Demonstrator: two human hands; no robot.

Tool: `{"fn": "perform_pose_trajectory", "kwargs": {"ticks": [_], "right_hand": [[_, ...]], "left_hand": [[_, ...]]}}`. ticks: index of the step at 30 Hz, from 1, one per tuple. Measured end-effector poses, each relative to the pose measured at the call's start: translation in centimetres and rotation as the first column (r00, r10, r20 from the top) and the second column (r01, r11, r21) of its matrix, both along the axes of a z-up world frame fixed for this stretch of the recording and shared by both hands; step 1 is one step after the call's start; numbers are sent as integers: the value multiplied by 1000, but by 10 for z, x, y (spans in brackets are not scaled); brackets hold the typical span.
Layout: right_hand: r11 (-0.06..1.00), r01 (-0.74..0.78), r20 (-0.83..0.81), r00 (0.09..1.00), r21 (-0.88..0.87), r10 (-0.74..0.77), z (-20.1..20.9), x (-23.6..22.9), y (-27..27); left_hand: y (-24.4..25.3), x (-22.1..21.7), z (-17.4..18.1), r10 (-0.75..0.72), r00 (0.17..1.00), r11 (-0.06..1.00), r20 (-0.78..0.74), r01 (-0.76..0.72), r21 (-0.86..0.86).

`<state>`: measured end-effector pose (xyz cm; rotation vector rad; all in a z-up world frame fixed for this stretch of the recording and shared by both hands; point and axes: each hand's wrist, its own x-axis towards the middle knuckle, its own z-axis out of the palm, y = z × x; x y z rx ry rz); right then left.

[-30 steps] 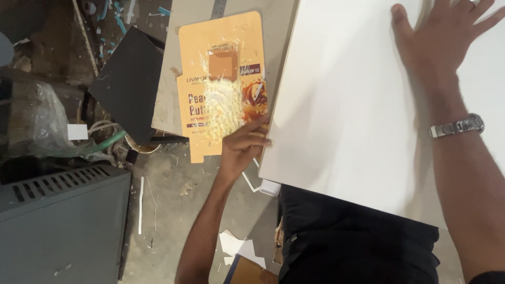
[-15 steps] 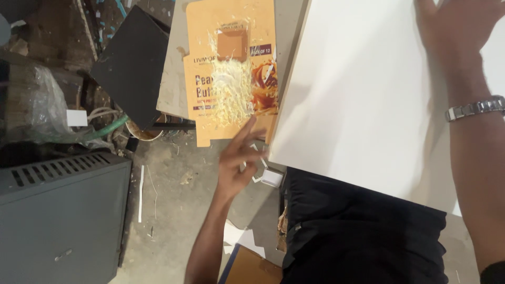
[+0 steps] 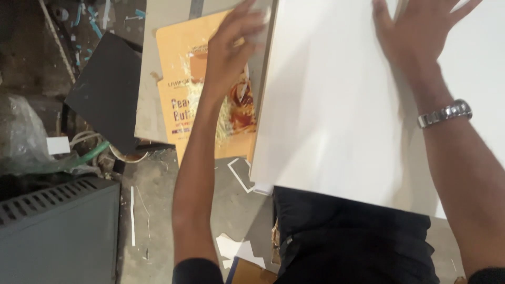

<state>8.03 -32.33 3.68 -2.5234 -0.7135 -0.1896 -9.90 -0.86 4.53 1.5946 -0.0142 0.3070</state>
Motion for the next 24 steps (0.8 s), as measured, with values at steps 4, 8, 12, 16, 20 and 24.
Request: {"fn": "perform_pose_trajectory", "kwargs": {"ticks": [4, 8, 12, 16, 20, 24], "right_hand": [[999, 8, 45, 999, -39, -7, -2, 0, -2], [981, 93, -34, 994, -168, -100, 8, -6, 5], [982, 98, -42, 993, -164, -106, 12, -8, 6], [984, 64, -29, 997, -167, -70, 7, -10, 3], [983, 71, -63, 995, -170, -83, 12, -12, 6], [983, 77, -38, 996, -165, -85, 10, -11, 5]], "left_hand": [[23, 105, -48, 65, 996, 979, 59, -75, 189], [27, 150, -49, 150, 975, 978, -165, -122, 169], [29, 156, -47, 79, 997, 995, -19, -78, 61], [28, 150, -65, 100, 995, 988, 5, -100, 116], [29, 164, -59, 124, 991, 989, -56, -118, 92], [33, 177, -58, 188, 971, 981, -146, -192, -13]]}}
